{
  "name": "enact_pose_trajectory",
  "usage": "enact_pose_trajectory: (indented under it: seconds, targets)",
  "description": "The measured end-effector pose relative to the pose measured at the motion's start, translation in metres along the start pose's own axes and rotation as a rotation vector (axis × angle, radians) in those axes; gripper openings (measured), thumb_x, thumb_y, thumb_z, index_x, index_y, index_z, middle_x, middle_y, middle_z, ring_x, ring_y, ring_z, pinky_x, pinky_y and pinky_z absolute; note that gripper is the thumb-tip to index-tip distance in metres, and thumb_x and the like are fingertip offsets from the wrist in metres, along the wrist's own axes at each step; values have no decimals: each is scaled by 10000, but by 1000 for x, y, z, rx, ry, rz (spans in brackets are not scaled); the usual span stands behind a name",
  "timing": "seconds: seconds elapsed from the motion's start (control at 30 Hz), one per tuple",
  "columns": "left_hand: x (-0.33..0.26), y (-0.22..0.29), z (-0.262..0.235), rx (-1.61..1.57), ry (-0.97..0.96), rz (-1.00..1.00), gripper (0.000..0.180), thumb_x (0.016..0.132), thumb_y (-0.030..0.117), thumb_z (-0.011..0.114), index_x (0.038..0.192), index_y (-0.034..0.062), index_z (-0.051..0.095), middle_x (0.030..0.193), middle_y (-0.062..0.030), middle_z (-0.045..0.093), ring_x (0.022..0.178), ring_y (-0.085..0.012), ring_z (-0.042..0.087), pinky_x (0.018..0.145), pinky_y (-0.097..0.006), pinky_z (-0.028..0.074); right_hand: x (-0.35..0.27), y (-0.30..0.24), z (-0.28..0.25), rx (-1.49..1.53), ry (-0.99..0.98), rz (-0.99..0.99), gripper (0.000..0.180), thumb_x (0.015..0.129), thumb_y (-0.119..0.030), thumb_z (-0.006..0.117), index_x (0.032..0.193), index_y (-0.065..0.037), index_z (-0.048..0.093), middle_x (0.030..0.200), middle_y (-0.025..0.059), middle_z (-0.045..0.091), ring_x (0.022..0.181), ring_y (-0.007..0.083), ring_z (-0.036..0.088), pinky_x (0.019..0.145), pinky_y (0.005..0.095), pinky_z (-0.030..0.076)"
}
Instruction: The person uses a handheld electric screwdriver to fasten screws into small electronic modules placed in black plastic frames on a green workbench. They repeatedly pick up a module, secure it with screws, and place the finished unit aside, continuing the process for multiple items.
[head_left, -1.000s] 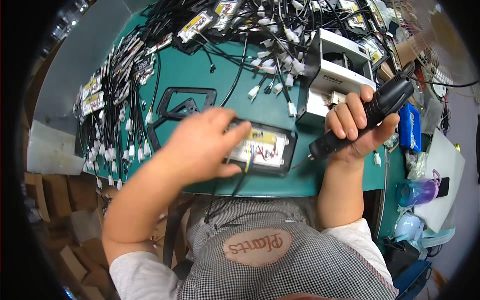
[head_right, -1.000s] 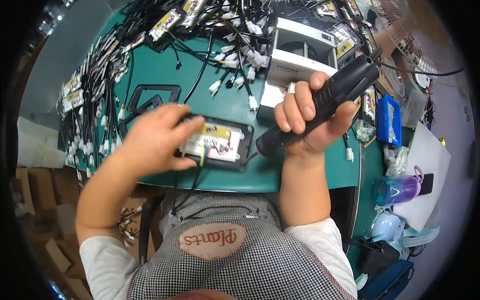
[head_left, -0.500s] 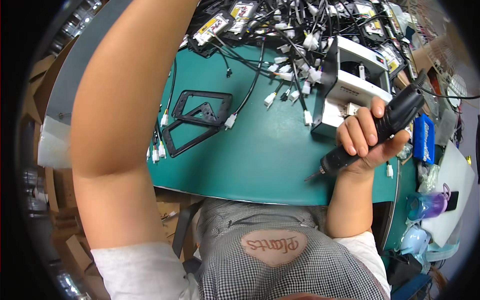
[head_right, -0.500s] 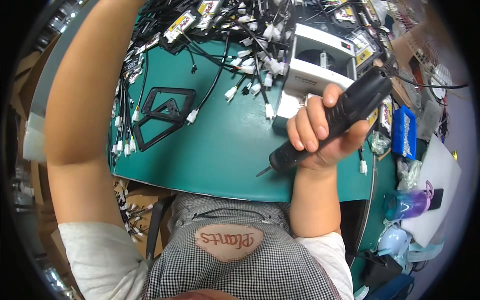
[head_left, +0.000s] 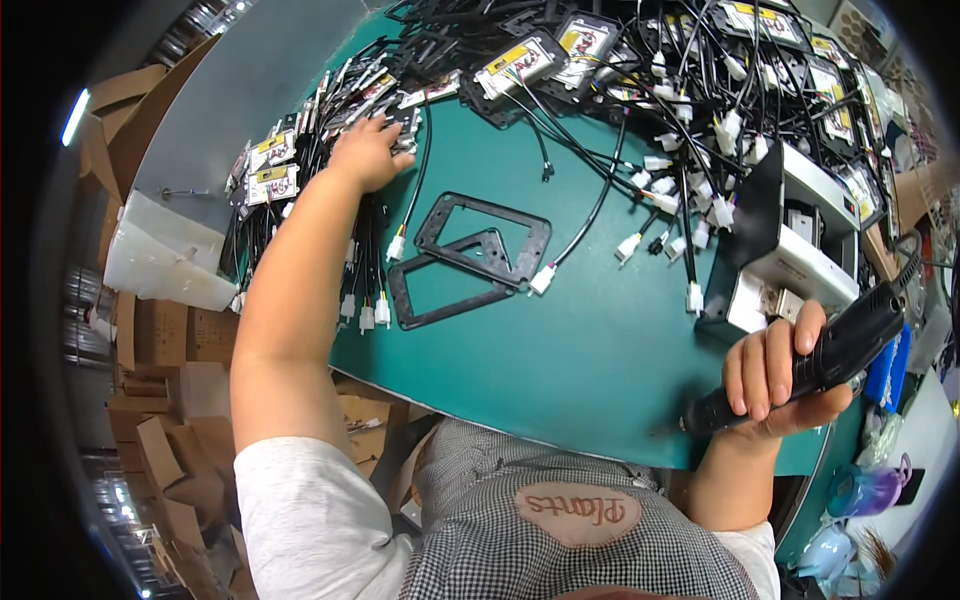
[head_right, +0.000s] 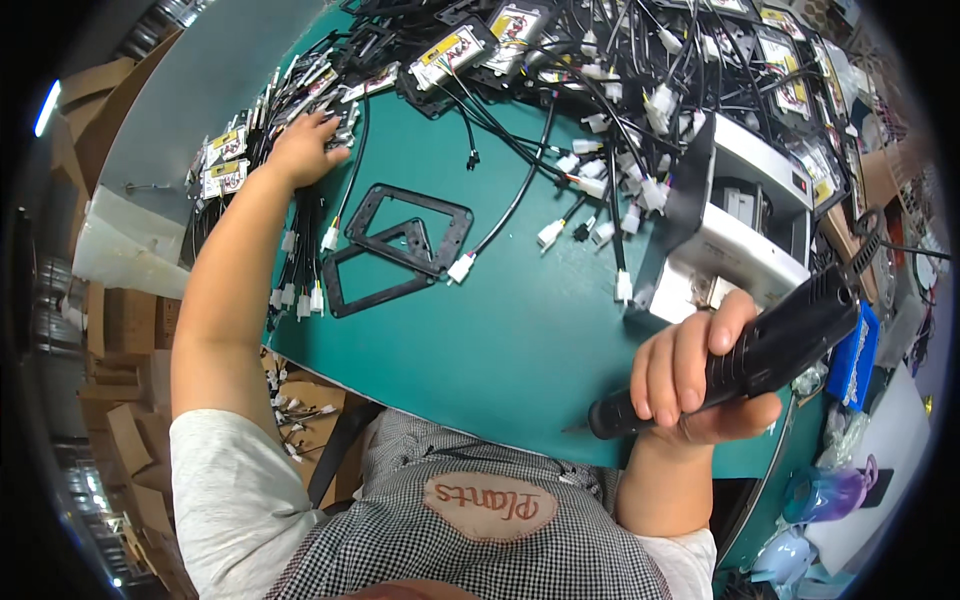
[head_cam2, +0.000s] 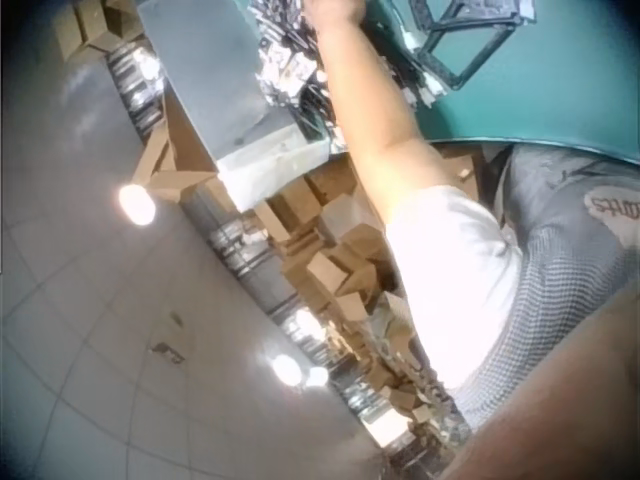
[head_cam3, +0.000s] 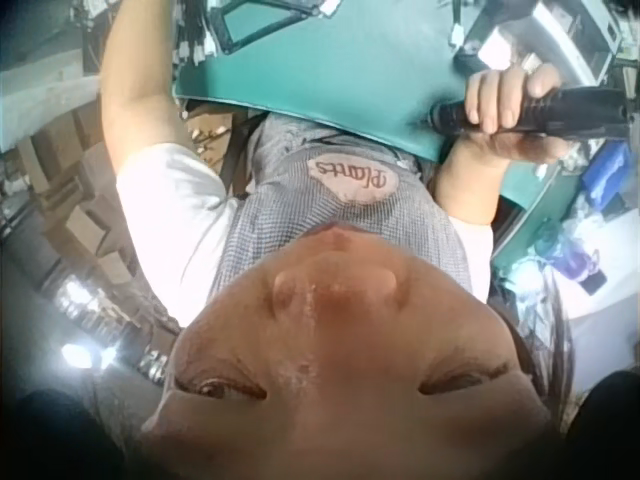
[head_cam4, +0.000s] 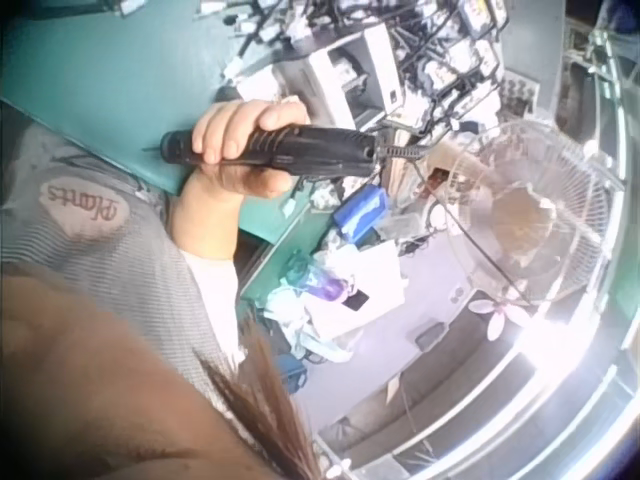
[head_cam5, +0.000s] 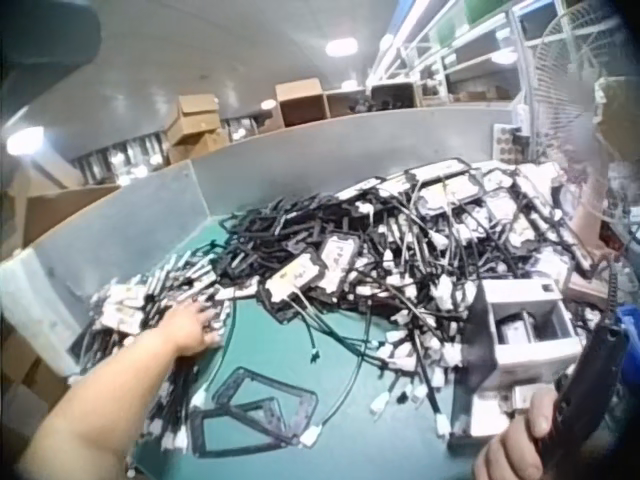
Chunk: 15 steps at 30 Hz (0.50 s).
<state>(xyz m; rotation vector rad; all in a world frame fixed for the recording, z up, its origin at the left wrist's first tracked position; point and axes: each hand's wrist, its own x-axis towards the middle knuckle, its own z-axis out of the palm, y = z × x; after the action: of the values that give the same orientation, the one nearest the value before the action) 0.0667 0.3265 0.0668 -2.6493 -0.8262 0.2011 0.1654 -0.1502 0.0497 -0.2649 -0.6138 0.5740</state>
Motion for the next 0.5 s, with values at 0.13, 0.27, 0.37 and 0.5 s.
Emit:
enact_pose_trajectory:
  seconds: [0.13,0.27,0.37,0.5]
  targets:
    - [28,29,-46,65,-187,-87,509,837,483,607,1252,188,602,1220,-99,618,1145,-284,566,960,-404,445,-1,5,-5,-49,24,5,550,823,-459,716,1022,-46,412,637,14,521,445,117,535,430,270,487]
    - [67,22,-39,-222,257,-115,432,825,445,628,1147,160,670,1079,-124,678,1034,-313,621,895,-423,479,3,3,-7,-46,2,21,511,842,-427,706,1013,-43,417,639,34,534,455,144,557,441,293,504]
    - [108,25,-16,-396,344,-148,545,826,462,617,1268,146,585,1192,-143,625,1124,-320,573,961,-433,445,4,4,-11,-45,9,14,478,855,-400,697,1006,-38,424,643,47,550,469,163,578,457,310,520]
    - [156,35,13,-541,421,-245,706,820,495,608,1393,112,455,1274,-158,579,1199,-348,519,1020,-440,400,3,4,-14,-47,43,13,495,845,-417,707,1008,-41,429,646,48,559,471,164,585,459,311,520]
